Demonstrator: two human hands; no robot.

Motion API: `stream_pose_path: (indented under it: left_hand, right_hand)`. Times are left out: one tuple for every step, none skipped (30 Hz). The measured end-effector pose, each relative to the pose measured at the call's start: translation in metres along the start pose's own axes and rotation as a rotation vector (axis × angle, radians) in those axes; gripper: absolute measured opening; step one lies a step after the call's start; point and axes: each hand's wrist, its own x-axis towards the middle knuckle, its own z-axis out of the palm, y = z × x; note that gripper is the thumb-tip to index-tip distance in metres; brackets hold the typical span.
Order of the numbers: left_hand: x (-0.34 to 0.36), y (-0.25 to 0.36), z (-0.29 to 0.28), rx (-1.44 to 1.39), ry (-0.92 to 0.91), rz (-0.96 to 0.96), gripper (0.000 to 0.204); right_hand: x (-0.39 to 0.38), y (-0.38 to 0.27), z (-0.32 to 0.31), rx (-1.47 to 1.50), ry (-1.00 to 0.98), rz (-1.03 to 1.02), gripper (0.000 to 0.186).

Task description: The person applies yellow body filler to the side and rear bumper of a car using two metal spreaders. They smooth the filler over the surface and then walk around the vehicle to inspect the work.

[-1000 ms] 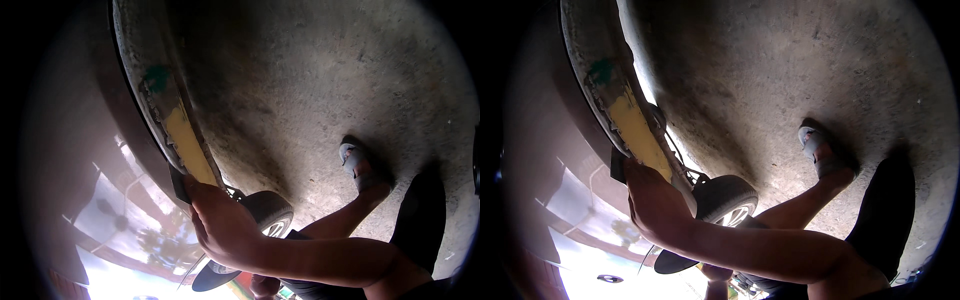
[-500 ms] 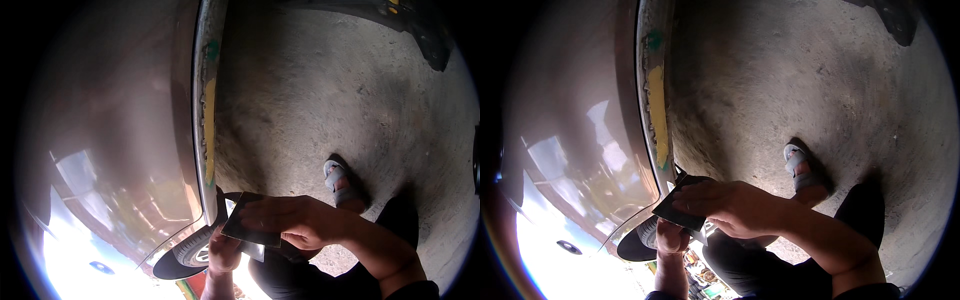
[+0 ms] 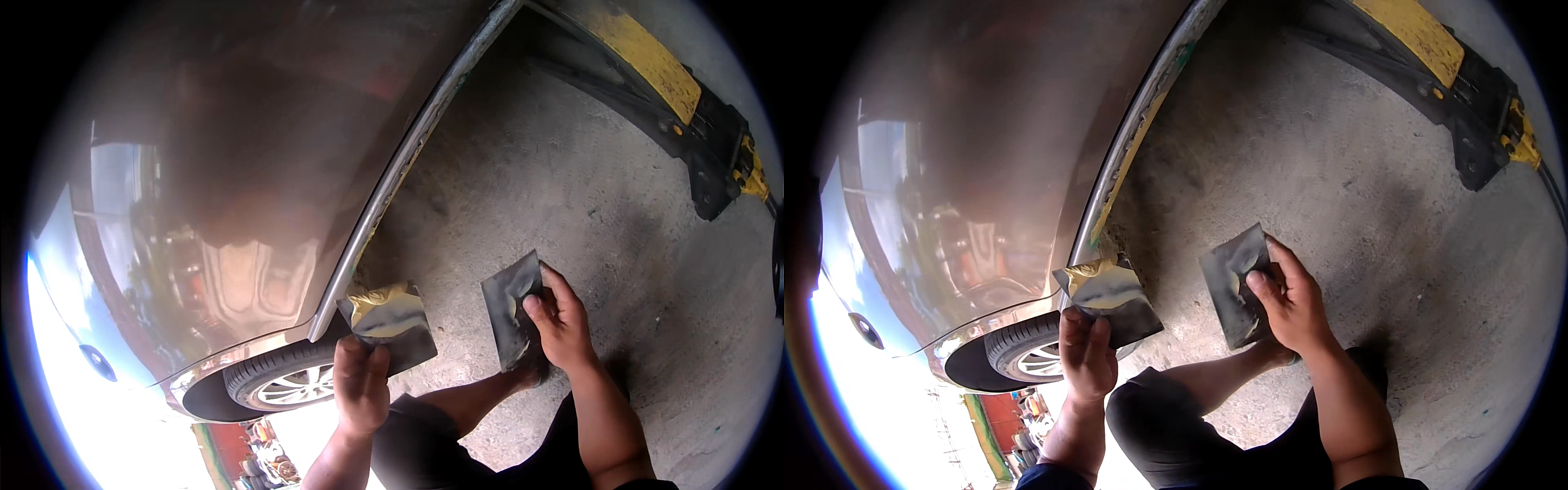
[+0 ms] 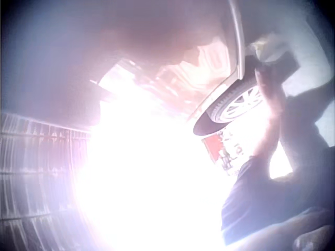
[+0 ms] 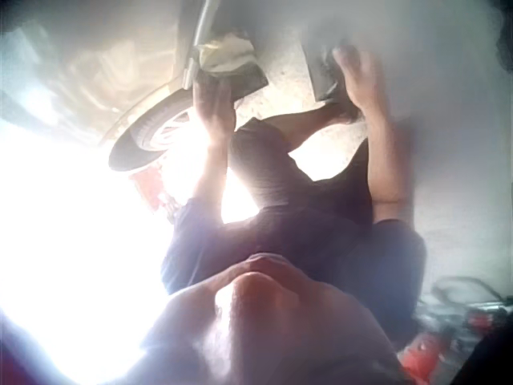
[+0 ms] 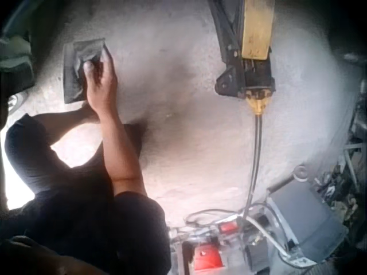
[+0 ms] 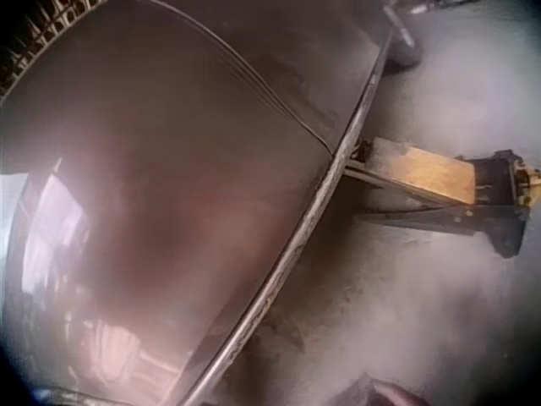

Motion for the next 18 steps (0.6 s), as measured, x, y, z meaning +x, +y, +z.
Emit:
stream_pose_path:
  left_hand:
    - [-0.002, -0.003, 0.005, -0.036, 0.019, 0.024, 0.023]
    - [-0.003, -0.006, 0.006, -0.075, 0.037, 0.043, 0.023]
    - [-0.003, -0.008, 0.007, -0.153, -0.022, 0.06, 0.032]
    - [-0.005, -0.007, 0.015, -0.202, -0.045, 0.079, 0.037]
    - [-0.009, -0.003, 0.027, -0.244, -0.069, 0.097, 0.041]
    - [-0.012, -0.002, 0.033, -0.285, -0.09, 0.112, 0.046]
    - [-0.012, -0.002, 0.032, -0.287, -0.16, 0.104, 0.053]
    - [-0.012, -0.002, 0.028, -0.155, -0.196, 0.14, 0.05]
    - [-0.012, -0.001, 0.024, -0.022, -0.233, 0.174, 0.048]
    - [-0.011, 0.0, 0.02, 0.113, -0.271, 0.207, 0.046]
    - [-0.013, 0.001, 0.015, 0.25, -0.307, 0.232, 0.044]
    - [-0.013, 0.001, 0.011, 0.328, -0.333, 0.285, 0.045]
    - [-0.01, 0.001, 0.008, 0.406, -0.359, 0.339, 0.047]
    - [-0.005, 0.002, 0.008, 0.483, -0.385, 0.393, 0.048]
    - [0.0, 0.01, 0.011, 0.583, -0.396, 0.362, 0.049]
    - [0.005, 0.008, 0.01, 0.644, -0.496, 0.312, 0.047]
    - [0.009, 0.005, 0.005, 0.705, -0.596, 0.261, 0.046]
    - [0.008, 0.002, -0.001, 0.771, -0.685, 0.2, 0.044]
  right_hand:
    - [-0.008, 0.005, -0.004, 0.069, -0.138, 0.018, 0.05]
    - [-0.013, -0.01, 0.005, 0.084, -0.209, -0.068, 0.053]
    - [-0.021, -0.01, 0.007, 0.092, -0.286, -0.05, 0.051]
    - [-0.026, -0.006, 0.01, 0.101, -0.363, -0.03, 0.049]
    - [-0.028, -0.003, 0.014, 0.032, -0.316, -0.059, 0.045]
    - [-0.028, 0.001, 0.02, -0.037, -0.273, -0.085, 0.041]
    - [-0.025, 0.003, 0.026, 0.029, -0.2, -0.146, 0.035]
    - [-0.022, 0.003, 0.025, 0.013, -0.213, -0.163, 0.035]
    - [-0.018, 0.002, 0.023, -0.001, -0.224, -0.18, 0.035]
    - [-0.013, 0.001, 0.021, -0.014, -0.234, -0.199, 0.035]
    - [-0.008, -0.002, 0.019, -0.064, -0.248, -0.249, 0.034]
    - [-0.003, -0.011, 0.019, -0.063, -0.257, -0.26, 0.033]
    - [-0.001, -0.017, 0.018, -0.098, -0.275, -0.281, 0.033]
    - [0.003, -0.021, 0.016, -0.135, -0.293, -0.302, 0.033]
    - [0.008, -0.03, 0.013, -0.227, -0.318, -0.367, 0.033]
    - [0.015, -0.041, 0.008, -0.324, -0.334, -0.438, 0.034]
    - [0.018, -0.05, 0.005, -0.381, -0.331, -0.46, 0.035]
    - [0.016, -0.057, 0.006, -0.253, -0.339, -0.352, 0.034]
